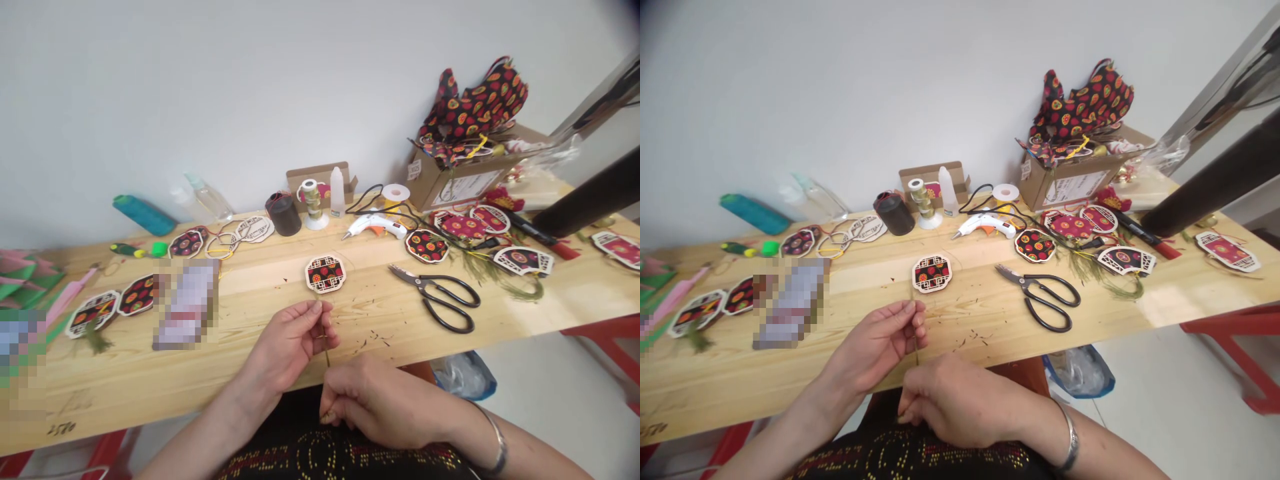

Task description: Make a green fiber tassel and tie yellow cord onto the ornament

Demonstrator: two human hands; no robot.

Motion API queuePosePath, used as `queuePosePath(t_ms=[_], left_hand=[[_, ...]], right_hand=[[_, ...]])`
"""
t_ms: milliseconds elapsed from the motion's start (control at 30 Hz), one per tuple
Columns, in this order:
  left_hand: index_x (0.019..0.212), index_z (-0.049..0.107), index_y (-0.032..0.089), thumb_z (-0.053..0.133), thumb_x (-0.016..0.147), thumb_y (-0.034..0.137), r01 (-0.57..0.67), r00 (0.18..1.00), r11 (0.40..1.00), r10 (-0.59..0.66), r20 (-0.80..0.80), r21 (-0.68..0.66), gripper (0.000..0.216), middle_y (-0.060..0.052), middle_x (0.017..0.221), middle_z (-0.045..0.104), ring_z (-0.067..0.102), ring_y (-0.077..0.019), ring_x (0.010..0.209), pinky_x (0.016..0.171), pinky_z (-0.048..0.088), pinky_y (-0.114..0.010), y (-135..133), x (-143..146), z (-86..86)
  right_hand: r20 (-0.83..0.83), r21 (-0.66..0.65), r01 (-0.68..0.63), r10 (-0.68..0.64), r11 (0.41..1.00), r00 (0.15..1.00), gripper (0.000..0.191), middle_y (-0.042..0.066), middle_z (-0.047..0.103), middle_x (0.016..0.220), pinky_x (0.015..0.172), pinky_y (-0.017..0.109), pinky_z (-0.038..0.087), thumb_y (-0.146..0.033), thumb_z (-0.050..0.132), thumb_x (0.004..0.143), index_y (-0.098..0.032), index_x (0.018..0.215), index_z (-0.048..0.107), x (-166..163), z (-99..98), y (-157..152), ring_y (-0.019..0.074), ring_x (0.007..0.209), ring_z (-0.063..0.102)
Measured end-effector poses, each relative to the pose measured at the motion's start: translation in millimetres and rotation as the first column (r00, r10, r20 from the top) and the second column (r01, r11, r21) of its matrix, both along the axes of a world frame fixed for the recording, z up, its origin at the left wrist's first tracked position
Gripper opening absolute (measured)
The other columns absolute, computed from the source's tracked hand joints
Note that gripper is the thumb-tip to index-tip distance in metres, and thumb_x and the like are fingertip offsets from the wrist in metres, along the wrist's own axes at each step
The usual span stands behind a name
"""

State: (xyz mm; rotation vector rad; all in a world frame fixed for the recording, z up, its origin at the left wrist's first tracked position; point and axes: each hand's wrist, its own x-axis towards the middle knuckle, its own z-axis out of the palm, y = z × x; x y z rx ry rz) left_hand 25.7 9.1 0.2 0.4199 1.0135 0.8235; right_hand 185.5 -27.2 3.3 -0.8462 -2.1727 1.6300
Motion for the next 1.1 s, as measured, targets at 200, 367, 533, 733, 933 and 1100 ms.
queuePosePath(t_ms=[200, 367, 533, 733, 933, 1100], left_hand=[[0.080, 0.066, 0.010, 0.063, 0.078, 0.017, -0.007, 1.000, 1.000, 0.007, 0.005, 0.009, 0.007, 0.001, 0.061, 0.054, 0.051, -0.0073, 0.050, 0.051, 0.045, -0.021, -1, 1, 0.4], [0.077, 0.067, 0.008, 0.067, 0.075, 0.020, -0.010, 1.000, 1.000, 0.010, 0.006, 0.021, 0.012, 0.004, 0.054, 0.048, 0.029, -0.0011, 0.042, 0.041, 0.025, -0.014, -2, 1, -2.0], [0.075, 0.069, 0.010, 0.071, 0.071, 0.026, -0.030, 0.996, 0.997, 0.036, -0.083, 0.071, 0.017, 0.006, 0.050, 0.042, 0.027, -0.0024, 0.044, 0.040, 0.018, -0.015, -2, 0, -1.7], [0.072, 0.069, 0.010, 0.071, 0.070, 0.029, -0.038, 0.982, 0.989, 0.063, -0.179, 0.140, 0.018, 0.007, 0.047, 0.037, 0.026, -0.0024, 0.044, 0.040, 0.016, -0.015, -3, -5, 0.3], [0.070, 0.070, 0.012, 0.070, 0.070, 0.031, 0.035, 0.974, 0.980, 0.010, -0.226, 0.197, 0.019, 0.007, 0.048, 0.035, 0.023, -0.0026, 0.044, 0.041, 0.017, -0.016, -4, -5, 1.7], [0.065, 0.067, 0.013, 0.068, 0.072, 0.031, 0.162, 0.964, 0.961, -0.106, -0.245, 0.224, 0.019, 0.006, 0.047, 0.038, 0.025, -0.0034, 0.043, 0.040, 0.017, -0.018, -8, 3, 4.8]], right_hand=[[0.025, -0.047, -0.046, 0.047, 0.998, 0.999, 0.019, 0.005, 0.071, 0.077, 0.057, 0.018, 0.047, -0.009, 0.050, 0.080, -0.013, 0.086, 0.068, -1, -4.7, 3, 0.0091, 0.062, 0.062], [0.054, -0.038, -0.061, 0.063, 0.997, 0.997, 0.020, 0.005, 0.072, 0.080, 0.060, 0.018, 0.046, -0.010, 0.050, 0.081, -0.012, 0.087, 0.069, -3, -8.8, 5, 0.0088, 0.065, 0.062], [0.024, -0.007, 0.007, -0.007, 1.000, 1.000, 0.018, 0.004, 0.071, 0.082, 0.066, 0.020, 0.047, -0.013, 0.052, 0.082, -0.013, 0.086, 0.069, 1, -13.1, 5, 0.0103, 0.071, 0.062], [-0.198, -0.369, -0.063, -0.012, 0.927, 0.980, 0.022, 0.006, 0.068, 0.080, 0.048, 0.019, 0.043, -0.026, 0.064, 0.078, -0.013, 0.094, 0.071, 44, -12.9, 22, 0.0064, 0.052, 0.053], [-0.215, -0.472, 0.372, -0.514, 0.799, 0.830, 0.030, -0.001, 0.052, 0.050, 0.038, 0.019, 0.020, -0.038, 0.065, 0.078, -0.010, 0.074, 0.073, 60, -18.4, 39, 0.0029, 0.040, 0.032], [-0.191, -0.561, 0.350, -0.529, 0.750, 0.827, 0.030, -0.005, 0.046, 0.050, 0.042, 0.020, 0.017, -0.039, 0.068, 0.074, -0.014, 0.088, 0.073, 19, -21.2, 35, 0.0037, 0.045, 0.027]])
